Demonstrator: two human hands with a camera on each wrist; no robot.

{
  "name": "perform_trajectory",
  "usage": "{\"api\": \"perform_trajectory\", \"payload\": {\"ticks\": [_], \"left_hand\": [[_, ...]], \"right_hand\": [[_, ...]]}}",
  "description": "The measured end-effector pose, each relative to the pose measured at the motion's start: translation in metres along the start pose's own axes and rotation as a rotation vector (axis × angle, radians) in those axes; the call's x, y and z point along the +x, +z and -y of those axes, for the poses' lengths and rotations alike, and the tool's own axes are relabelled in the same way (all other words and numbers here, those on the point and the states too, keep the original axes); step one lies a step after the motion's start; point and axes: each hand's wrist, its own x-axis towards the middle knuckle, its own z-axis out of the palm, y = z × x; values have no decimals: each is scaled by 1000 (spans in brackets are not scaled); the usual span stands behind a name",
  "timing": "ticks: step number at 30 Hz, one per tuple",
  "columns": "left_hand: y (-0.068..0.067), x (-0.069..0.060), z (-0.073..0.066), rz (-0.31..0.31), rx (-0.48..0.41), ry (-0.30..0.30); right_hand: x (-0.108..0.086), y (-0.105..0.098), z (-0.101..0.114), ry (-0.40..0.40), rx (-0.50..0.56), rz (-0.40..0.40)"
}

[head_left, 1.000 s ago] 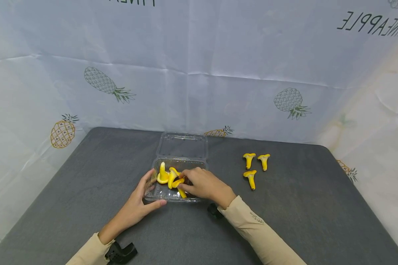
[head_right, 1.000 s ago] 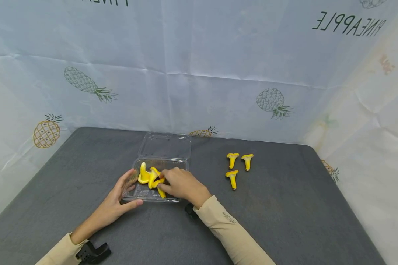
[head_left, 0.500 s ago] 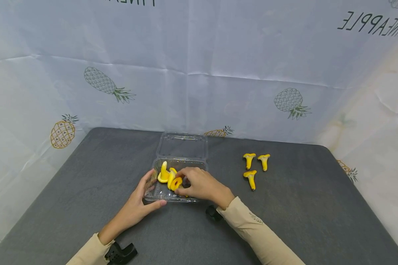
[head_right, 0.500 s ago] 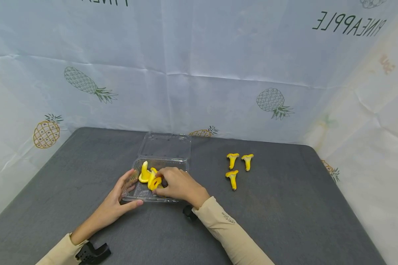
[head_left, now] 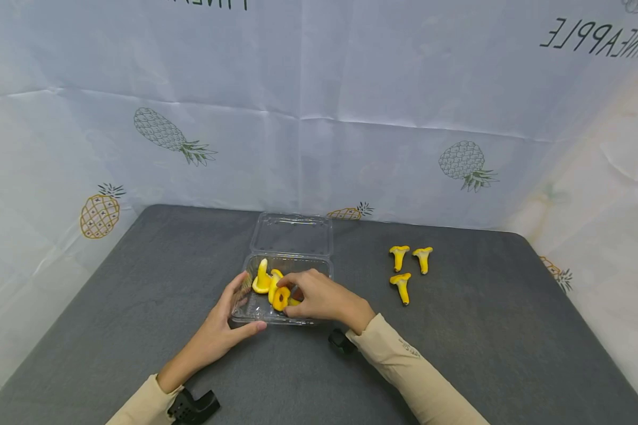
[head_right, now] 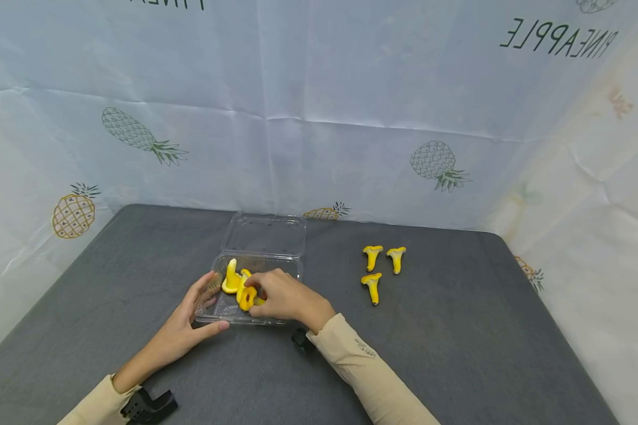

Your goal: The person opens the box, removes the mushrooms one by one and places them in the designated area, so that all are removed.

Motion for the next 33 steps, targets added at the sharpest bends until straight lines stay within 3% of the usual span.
{"api": "perform_trajectory", "payload": {"ticks": [9, 18, 27, 33], "left_hand": [[0, 0, 2, 0, 1, -7], [0, 0, 2, 0, -12, -18], [0, 0, 1, -1, -18, -20], [0, 0, 0, 1, -12, -15]], "right_hand": [[2, 0, 1, -1, -37, 50], [0, -4, 2, 11, -64, 49], [-5, -7, 1, 3, -30, -37], [-9, -5, 0, -21, 47, -99]]}}
